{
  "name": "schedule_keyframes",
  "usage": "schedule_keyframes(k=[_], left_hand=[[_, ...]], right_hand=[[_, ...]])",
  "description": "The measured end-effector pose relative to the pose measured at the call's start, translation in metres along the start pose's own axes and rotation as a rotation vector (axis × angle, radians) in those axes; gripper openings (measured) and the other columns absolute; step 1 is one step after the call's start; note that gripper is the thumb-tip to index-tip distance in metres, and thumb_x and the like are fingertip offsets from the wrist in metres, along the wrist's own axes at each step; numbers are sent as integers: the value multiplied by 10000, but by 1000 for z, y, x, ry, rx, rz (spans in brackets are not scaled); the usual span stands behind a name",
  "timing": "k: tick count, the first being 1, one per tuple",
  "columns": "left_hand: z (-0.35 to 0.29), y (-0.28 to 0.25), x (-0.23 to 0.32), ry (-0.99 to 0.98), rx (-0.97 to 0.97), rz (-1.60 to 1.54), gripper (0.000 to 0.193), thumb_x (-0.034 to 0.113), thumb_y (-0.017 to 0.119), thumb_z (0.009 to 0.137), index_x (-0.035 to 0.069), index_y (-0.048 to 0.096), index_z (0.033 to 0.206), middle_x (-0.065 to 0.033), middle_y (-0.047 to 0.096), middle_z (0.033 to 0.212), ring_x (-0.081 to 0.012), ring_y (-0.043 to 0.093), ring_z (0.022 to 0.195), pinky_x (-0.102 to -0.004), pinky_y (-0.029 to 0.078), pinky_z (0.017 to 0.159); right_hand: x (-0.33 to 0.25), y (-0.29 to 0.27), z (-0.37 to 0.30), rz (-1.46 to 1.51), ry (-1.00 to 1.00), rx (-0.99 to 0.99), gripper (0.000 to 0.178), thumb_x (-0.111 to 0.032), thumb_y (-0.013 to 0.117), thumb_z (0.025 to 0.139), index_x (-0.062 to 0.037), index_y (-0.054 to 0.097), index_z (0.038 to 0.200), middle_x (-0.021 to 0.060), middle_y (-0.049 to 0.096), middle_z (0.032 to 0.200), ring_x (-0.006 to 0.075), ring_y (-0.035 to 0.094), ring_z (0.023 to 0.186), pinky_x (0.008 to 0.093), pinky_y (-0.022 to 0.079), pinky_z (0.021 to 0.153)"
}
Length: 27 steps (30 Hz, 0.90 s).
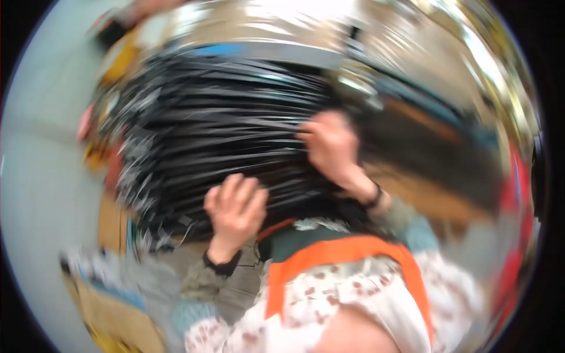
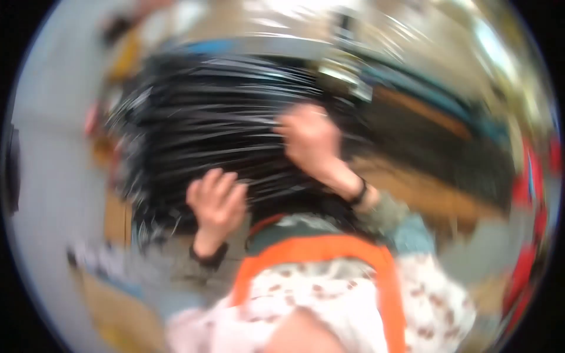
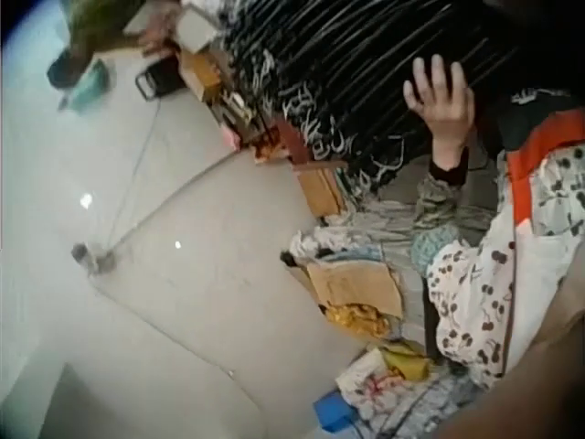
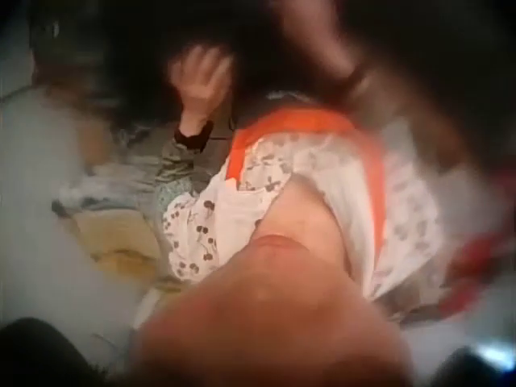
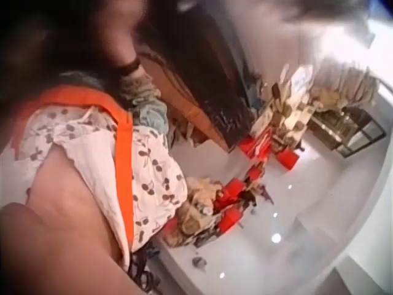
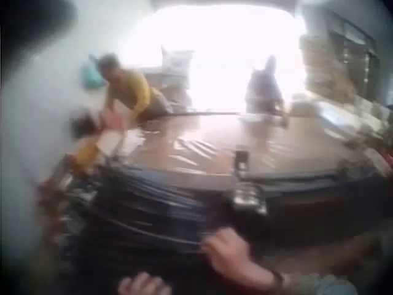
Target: Feeding long black metal rods through a specialized fabrication machine on a workshop table.
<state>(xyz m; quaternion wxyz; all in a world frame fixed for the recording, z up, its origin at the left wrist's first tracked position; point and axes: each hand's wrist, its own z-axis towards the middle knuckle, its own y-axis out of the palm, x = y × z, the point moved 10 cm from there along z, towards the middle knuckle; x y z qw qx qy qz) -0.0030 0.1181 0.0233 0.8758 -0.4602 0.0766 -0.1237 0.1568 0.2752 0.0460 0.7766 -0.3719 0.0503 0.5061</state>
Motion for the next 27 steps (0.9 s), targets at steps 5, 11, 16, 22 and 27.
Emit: schedule_keyframes(k=[5, 11, 16, 22, 27], left_hand=[[38, 6, 21, 118, -132, -57, 272, 103, 687, 869, 99, 717, 1139, -122, 634, 1298, -396, 545, 1291, -510, 322, 1111], [111, 34, 77, 443, -245, -36, 415, 36, 578, 900, -31, 594, 1309, -153, 608, 1290, -338, 590, 1187, -432, 460, 987], [150, 86, 89, 646, -336, -5, 549, 34, 560, 869, 124, 586, 1411, -35, 479, 797, -185, 514, 719, -330, 450, 647], [155, 116, 76, 509, -387, -89, 684, -49, 610, 796, 208, 581, 1430, -44, 431, 753, -205, 500, 695, -341, 466, 646], [157, 119, 72, 467, -376, -74, 674, -36, 633, 817, 230, 575, 1434, -45, 434, 753, -206, 502, 700, -345, 469, 647]], right_hand=[[6, -14, -32, 11, 32, 80, 232, -88, 809, 671, -75, 662, 850, 52, 593, 821, 263, 594, 787, 370, 505, 660], [10, -15, -50, 48, 89, 129, 218, -123, 808, 689, -67, 652, 831, 55, 568, 808, 253, 573, 769, 361, 498, 645], [37, -86, -54, 24, 102, 191, 187, -174, 810, 762, -75, 690, 865, 51, 609, 820, 262, 587, 785, 395, 497, 685], [98, -152, -128, -266, 123, -203, 194, -161, 802, 752, -107, 701, 908, 42, 622, 879, 246, 598, 878, 377, 480, 772], [100, -127, -151, -313, -11, -369, 222, -124, 764, 709, -92, 659, 901, 40, 606, 911, 239, 585, 916, 382, 474, 773]])
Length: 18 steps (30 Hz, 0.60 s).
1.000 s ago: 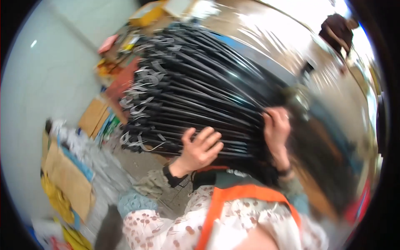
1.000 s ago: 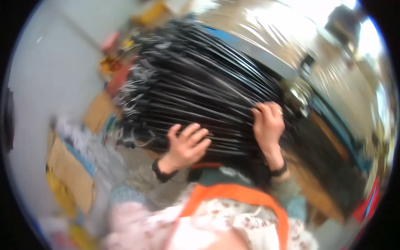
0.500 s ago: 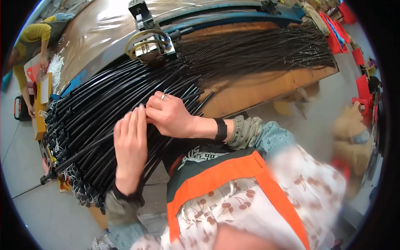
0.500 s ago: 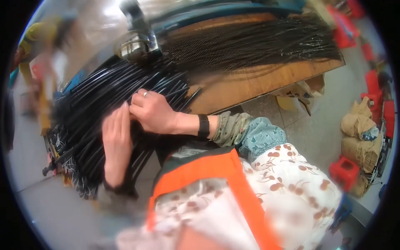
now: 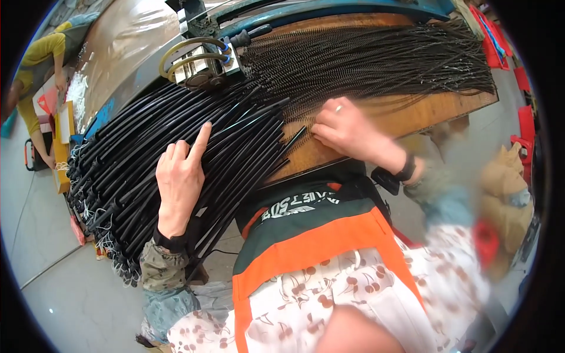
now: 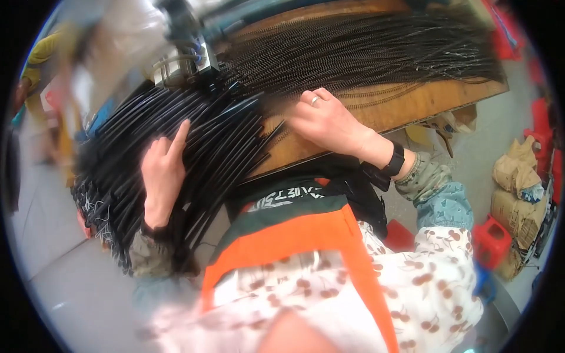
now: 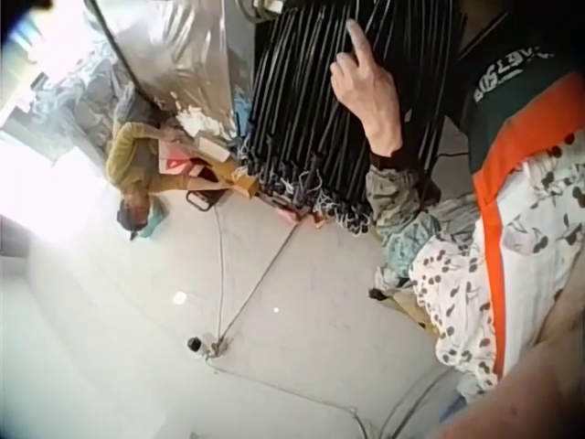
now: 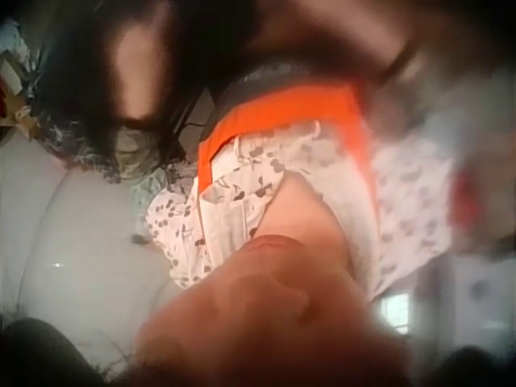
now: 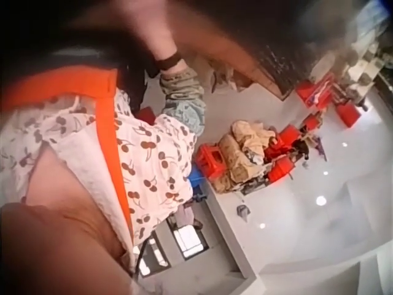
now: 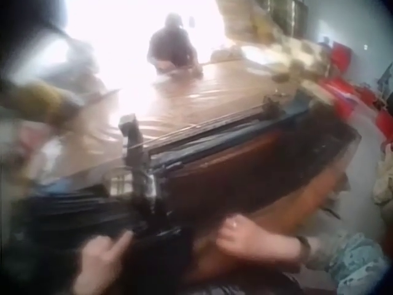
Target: Feeding long black metal rods through a specialized fabrication machine on a workshop table.
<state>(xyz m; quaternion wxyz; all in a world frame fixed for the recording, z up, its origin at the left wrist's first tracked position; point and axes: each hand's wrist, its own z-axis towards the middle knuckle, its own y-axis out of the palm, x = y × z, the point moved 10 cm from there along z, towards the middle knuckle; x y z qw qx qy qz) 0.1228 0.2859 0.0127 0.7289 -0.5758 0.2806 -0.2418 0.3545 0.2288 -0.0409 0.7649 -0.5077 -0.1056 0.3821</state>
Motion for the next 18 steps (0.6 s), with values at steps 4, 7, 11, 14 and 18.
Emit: schedule_keyframes(k=[4, 7, 11, 14, 18], left_hand=[[-1, -1, -4, -21, -2, -39, 660, -35, 636, 826, 224, 578, 1430, -45, 434, 754, -209, 499, 696, -349, 465, 638], [-1, -2, -5, -18, -9, -22, 656, -41, 634, 819, 215, 588, 1421, -46, 433, 754, -212, 497, 693, -352, 462, 632], [-2, -17, -9, -1, 29, -35, 645, -44, 627, 818, 211, 601, 1410, -51, 430, 744, -219, 494, 687, -352, 456, 625], [-3, -29, -17, -23, 39, -42, 618, -38, 632, 822, 205, 622, 1389, -53, 426, 732, -226, 489, 671, -359, 451, 617], [-6, -31, -23, -34, 5, -56, 540, 11, 678, 863, 183, 636, 1372, -60, 437, 728, -225, 489, 663, -365, 441, 606]], right_hand=[[-7, 3, 4, -10, -89, -101, 221, -110, 721, 690, -69, 633, 889, 47, 579, 861, 244, 583, 888, 390, 478, 766], [-9, -3, 12, 87, -77, -91, 214, -84, 694, 684, -66, 627, 886, 52, 565, 835, 249, 571, 839, 385, 479, 723], [-5, -9, 35, 233, 70, 17, 223, -35, 653, 674, -72, 631, 892, 57, 543, 800, 256, 541, 763, 376, 467, 658], [-12, -10, 47, 217, 24, -29, 199, -91, 699, 683, -83, 622, 866, 53, 525, 807, 259, 533, 780, 376, 457, 667], [-22, -1, 30, 212, -92, -299, 223, -226, 755, 717, -111, 607, 837, 45, 548, 866, 246, 539, 878, 374, 450, 726]])
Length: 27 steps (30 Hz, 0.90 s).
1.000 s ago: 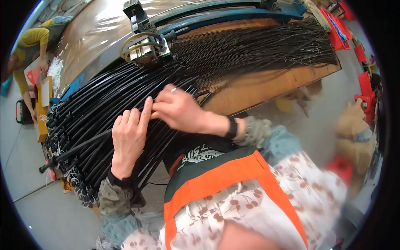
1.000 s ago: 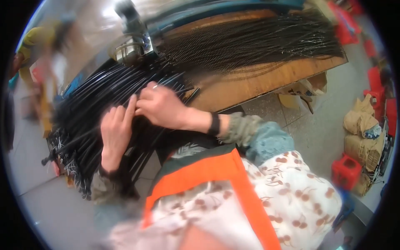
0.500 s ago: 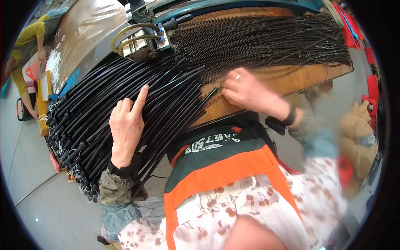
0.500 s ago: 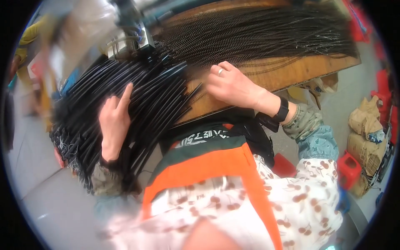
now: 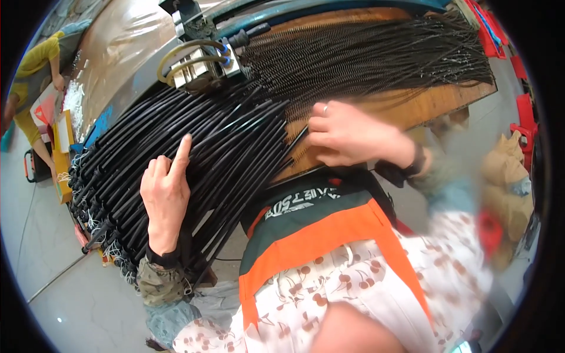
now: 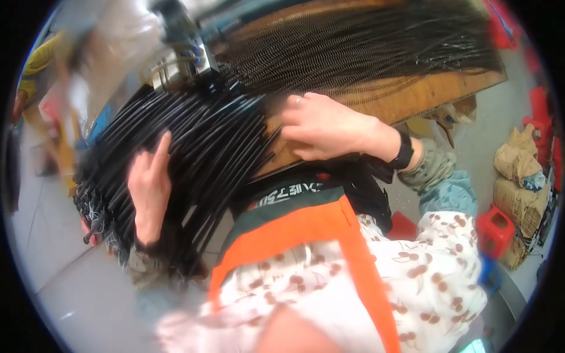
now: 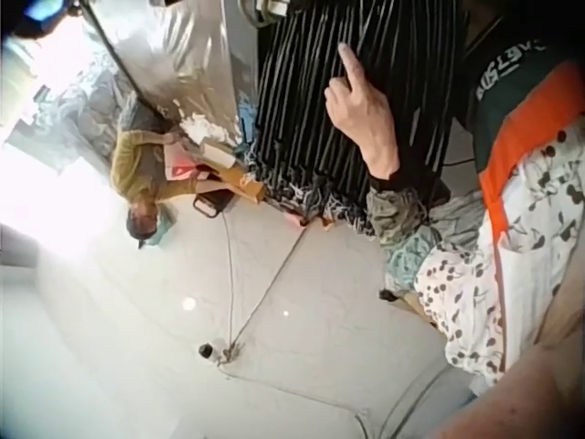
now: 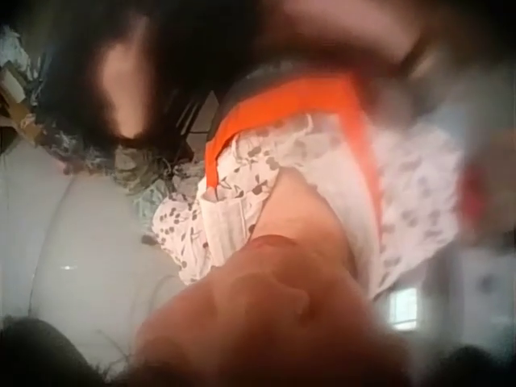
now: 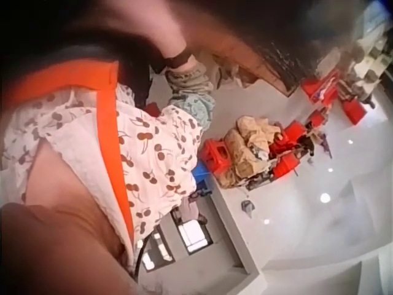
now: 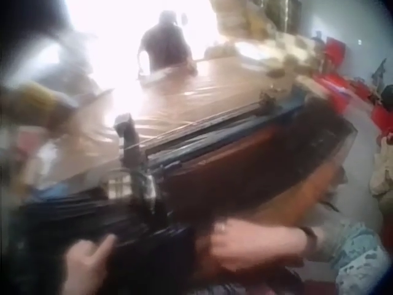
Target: Feeding long black metal rods through a specialized fabrication machine on a workshop table.
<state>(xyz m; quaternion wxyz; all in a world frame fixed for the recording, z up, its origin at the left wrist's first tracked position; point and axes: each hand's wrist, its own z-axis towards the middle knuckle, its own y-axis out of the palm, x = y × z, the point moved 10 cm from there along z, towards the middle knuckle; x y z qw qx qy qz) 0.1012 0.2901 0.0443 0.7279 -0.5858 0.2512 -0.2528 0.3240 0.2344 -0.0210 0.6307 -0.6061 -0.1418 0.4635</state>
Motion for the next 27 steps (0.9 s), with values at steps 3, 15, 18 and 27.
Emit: schedule_keyframes(k=[3, 15, 18, 27], left_hand=[[1, 1, 3, 32, 10, -12, 539, 8, 680, 862, 179, 636, 1371, -62, 431, 722, -226, 481, 658, -367, 442, 605], [7, -14, 0, 25, 24, -25, 547, 18, 685, 863, 190, 627, 1380, -63, 426, 720, -226, 487, 664, -368, 434, 606], [7, -21, -3, 17, 37, -36, 543, 32, 692, 872, 191, 621, 1386, -63, 430, 717, -226, 487, 663, -370, 436, 606], [5, -35, 3, 8, 39, -75, 512, 59, 723, 869, 188, 648, 1358, -57, 417, 701, -223, 475, 644, -371, 430, 590]], right_hand=[[-7, 17, -11, -103, -66, -85, 158, -203, 695, 761, -113, 592, 839, 38, 552, 890, 235, 540, 902, 360, 453, 737], [-9, -5, 11, -41, -38, 232, 269, -85, 638, 781, -69, 637, 1050, 74, 555, 873, 244, 571, 842, 357, 458, 694], [38, -34, 11, 186, 378, 569, 288, -129, 633, 937, -69, 657, 1218, 108, 631, 923, 288, 605, 794, 383, 494, 696], [50, -37, 17, 537, 376, 697, 252, -265, 764, 887, -60, 759, 1033, 56, 676, 770, 157, 595, 701, 295, 458, 638]])
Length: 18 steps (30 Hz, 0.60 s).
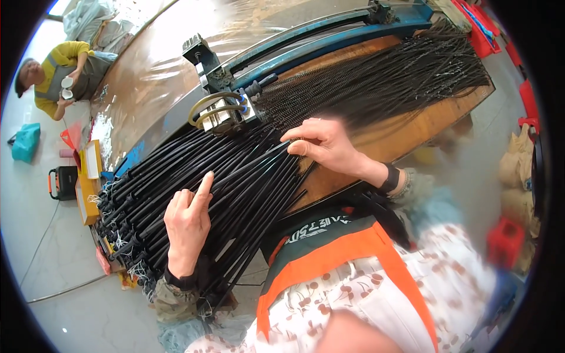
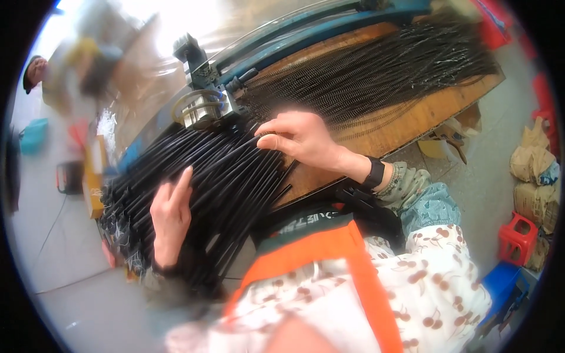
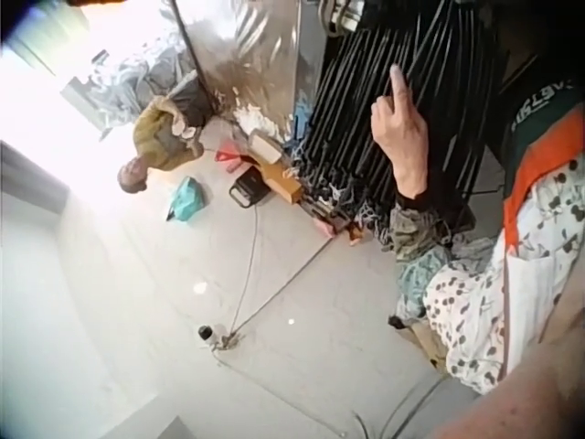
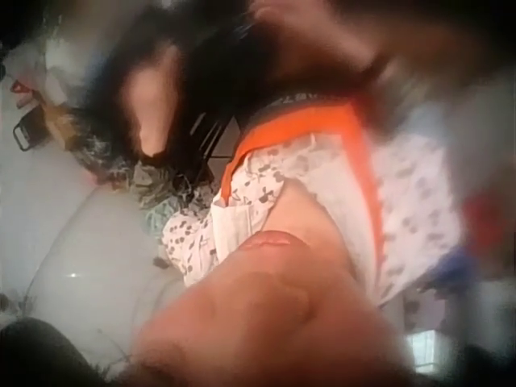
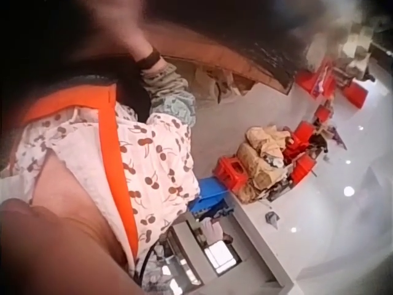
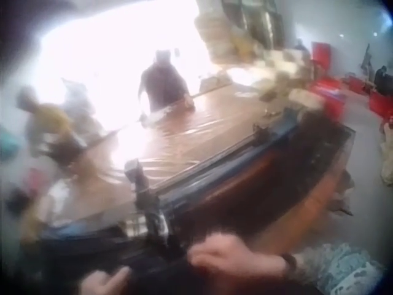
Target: Feeding long black metal rods through a specialized fabrication machine on a workshop table.
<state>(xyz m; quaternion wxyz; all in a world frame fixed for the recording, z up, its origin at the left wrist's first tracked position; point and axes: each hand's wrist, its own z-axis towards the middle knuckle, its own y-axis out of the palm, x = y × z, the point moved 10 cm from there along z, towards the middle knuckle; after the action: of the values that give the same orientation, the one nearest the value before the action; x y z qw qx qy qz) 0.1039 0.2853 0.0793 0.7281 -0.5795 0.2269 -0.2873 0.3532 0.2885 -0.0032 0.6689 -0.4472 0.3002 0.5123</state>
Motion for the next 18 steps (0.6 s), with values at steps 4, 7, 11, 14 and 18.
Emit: schedule_keyframes(k=[4, 7, 11, 14, 18], left_hand=[[0, -3, 6, 36, 40, -43, 514, 58, 724, 867, 188, 648, 1359, -57, 408, 695, -223, 466, 632, -372, 424, 578], [2, -4, 7, 44, 48, -79, 516, 57, 725, 867, 189, 648, 1360, -57, 406, 692, -224, 463, 624, -374, 419, 570], [9, -2, 6, 25, -49, -58, 464, 71, 699, 885, 160, 656, 1338, -95, 419, 696, -273, 484, 628, -406, 418, 562], [23, -11, 18, 109, -42, -21, 462, 104, 693, 884, 185, 658, 1338, -98, 451, 686, -288, 509, 610, -419, 416, 542], [52, -7, 31, 128, -123, 64, 444, 99, 685, 884, 186, 664, 1320, -99, 472, 666, -297, 529, 603, -423, 419, 535]], right_hand=[[-9, -8, -3, -40, -19, 75, 232, -268, 815, 831, -72, 776, 949, 29, 622, 666, 145, 524, 634, 296, 409, 592], [-13, -14, -5, -26, -37, 163, 228, -272, 832, 803, -75, 773, 901, 26, 614, 652, 159, 521, 629, 307, 410, 605], [-34, -28, -10, -276, -263, 243, 281, -325, 845, 750, -130, 773, 940, -20, 582, 657, 159, 531, 659, 312, 416, 640], [-64, -29, -22, -740, -606, 309, 338, -387, 794, 757, -215, 753, 1046, -76, 534, 739, 156, 529, 738, 307, 416, 654], [-67, -48, -12, -599, -613, 270, 342, -158, 736, 837, -107, 713, 1175, -2, 580, 906, 201, 571, 823, 332, 518, 736]])
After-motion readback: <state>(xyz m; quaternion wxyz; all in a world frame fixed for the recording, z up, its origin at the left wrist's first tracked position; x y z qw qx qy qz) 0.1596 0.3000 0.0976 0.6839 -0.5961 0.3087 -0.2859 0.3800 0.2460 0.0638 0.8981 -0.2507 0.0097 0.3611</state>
